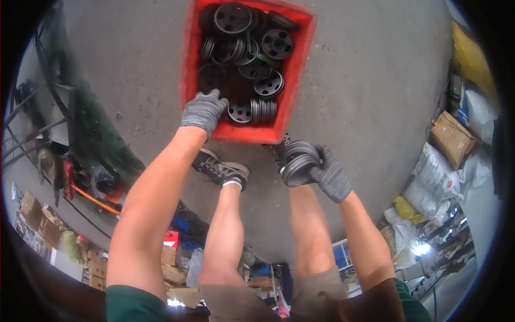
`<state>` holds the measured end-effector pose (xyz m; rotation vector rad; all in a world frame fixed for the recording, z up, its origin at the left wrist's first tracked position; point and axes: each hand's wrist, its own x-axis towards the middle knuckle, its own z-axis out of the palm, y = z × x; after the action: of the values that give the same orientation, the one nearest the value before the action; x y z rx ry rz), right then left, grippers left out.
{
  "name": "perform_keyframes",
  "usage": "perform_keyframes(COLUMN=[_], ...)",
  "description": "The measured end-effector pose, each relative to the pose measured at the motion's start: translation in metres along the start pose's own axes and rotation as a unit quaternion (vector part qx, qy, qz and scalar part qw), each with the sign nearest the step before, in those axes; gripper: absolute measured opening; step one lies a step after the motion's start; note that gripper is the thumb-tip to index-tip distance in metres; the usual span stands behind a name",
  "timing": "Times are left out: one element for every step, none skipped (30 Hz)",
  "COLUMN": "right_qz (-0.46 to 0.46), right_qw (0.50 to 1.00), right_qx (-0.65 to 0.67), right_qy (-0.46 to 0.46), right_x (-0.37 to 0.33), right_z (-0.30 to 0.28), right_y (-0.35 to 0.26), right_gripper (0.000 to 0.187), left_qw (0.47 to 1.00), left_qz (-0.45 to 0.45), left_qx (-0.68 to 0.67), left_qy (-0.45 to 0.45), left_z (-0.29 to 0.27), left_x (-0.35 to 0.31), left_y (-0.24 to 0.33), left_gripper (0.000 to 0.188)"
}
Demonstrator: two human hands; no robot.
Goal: Manually assembling components of submersible water pumps at a workbench.
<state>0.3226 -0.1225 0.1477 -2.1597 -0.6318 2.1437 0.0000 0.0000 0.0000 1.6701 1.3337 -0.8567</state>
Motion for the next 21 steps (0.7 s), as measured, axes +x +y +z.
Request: perform_keyframes(right_qz=[-0.019, -0.038, -0.099, -0.104, -0.109, -0.104, -0.117, -0.144, -0.169, -0.159, -0.171, -0.174, -0.180, -0.197, -0.218, -0.248, -0.278, -0.351, -0.353, -0.376, -0.350], right_qw=[0.999, 0.995, 0.990, 0.994, 0.993, 0.994, 0.992, 0.988, 0.983, 0.983, 0.982, 0.981, 0.980, 0.980, 0.976, 0.968, 0.958, 0.928, 0.932, 0.922, 0.929], right_qx=[-0.043, -0.087, -0.091, -0.025, 0.042, 0.042, 0.040, 0.057, 0.076, 0.087, 0.082, 0.084, 0.085, 0.020, 0.013, -0.022, -0.056, -0.127, -0.058, -0.069, -0.040], right_qy=[0.015, 0.031, 0.039, 0.029, 0.019, 0.014, 0.007, 0.003, -0.007, -0.016, -0.019, -0.023, -0.028, -0.012, -0.012, -0.021, -0.030, -0.008, -0.051, -0.068, -0.115], right_x=[-0.011, -0.024, 0.030, 0.009, -0.010, -0.030, -0.039, -0.053, -0.066, -0.086, -0.111, -0.136, -0.164, -0.196, -0.225, -0.252, -0.280, -0.318, -0.328, -0.349, -0.371], right_z=[0.001, 0.002, 0.004, 0.011, 0.017, 0.015, 0.017, 0.018, 0.022, 0.026, 0.030, 0.036, 0.040, 0.042, 0.046, 0.052, 0.060, 0.071, 0.076, 0.078, 0.084], right_y=[-0.002, -0.004, -0.007, -0.002, -0.001, -0.003, -0.009, -0.015, -0.024, -0.042, -0.064, -0.087, -0.114, -0.141, -0.163, -0.181, -0.197, -0.221, -0.220, -0.232, -0.240], right_gripper=[0.063, 0.059, 0.059, 0.059, 0.060, 0.060, 0.060, 0.061, 0.061, 0.060, 0.060, 0.061, 0.061, 0.058, 0.058, 0.059, 0.060, 0.052, 0.042, 0.042, 0.053], left_qw=[0.999, 0.996, 0.991, 0.973, 0.938, 0.909, 0.882, 0.859, 0.832, 0.774, 0.705, 0.652, 0.592, 0.559, 0.526, 0.516, 0.508, 0.486, 0.463, 0.441, 0.445], left_qz=[0.033, 0.067, 0.053, 0.104, 0.150, 0.145, 0.148, 0.127, 0.103, 0.097, 0.095, 0.067, 0.041, 0.040, 0.040, 0.076, 0.103, 0.110, 0.121, 0.172, 0.183], left_qx=[-0.001, -0.003, 0.011, -0.084, -0.179, -0.295, -0.300, -0.372, -0.441, -0.540, -0.632, -0.686, -0.735, -0.755, -0.772, -0.764, -0.766, -0.779, -0.790, -0.787, -0.783], left_qy=[0.031, 0.063, 0.121, 0.188, 0.254, 0.257, 0.333, 0.327, 0.319, 0.316, 0.307, 0.317, 0.327, 0.340, 0.355, 0.381, 0.381, 0.380, 0.383, 0.396, 0.395], left_z=[-0.015, -0.024, -0.033, -0.022, -0.011, -0.023, -0.026, -0.027, -0.025, -0.016, -0.014, -0.019, -0.029, -0.049, -0.070, -0.076, -0.084, -0.085, -0.082, -0.087, -0.086], left_x=[-0.017, -0.033, 0.001, -0.017, -0.037, -0.072, -0.100, -0.121, -0.146, -0.174, -0.207, -0.248, -0.290, -0.337, -0.383, -0.420, -0.458, -0.494, -0.519, -0.546, -0.573], left_y=[0.000, 0.000, -0.020, -0.024, -0.029, -0.013, -0.014, -0.013, -0.015, -0.017, -0.017, -0.014, -0.008, 0.001, 0.006, 0.002, -0.003, -0.007, -0.013, -0.018, -0.025], left_gripper=[0.054, 0.050, 0.050, 0.052, 0.055, 0.061, 0.064, 0.067, 0.071, 0.071, 0.071, 0.069, 0.068, 0.063, 0.060, 0.053, 0.053, 0.061, 0.071, 0.071, 0.071])
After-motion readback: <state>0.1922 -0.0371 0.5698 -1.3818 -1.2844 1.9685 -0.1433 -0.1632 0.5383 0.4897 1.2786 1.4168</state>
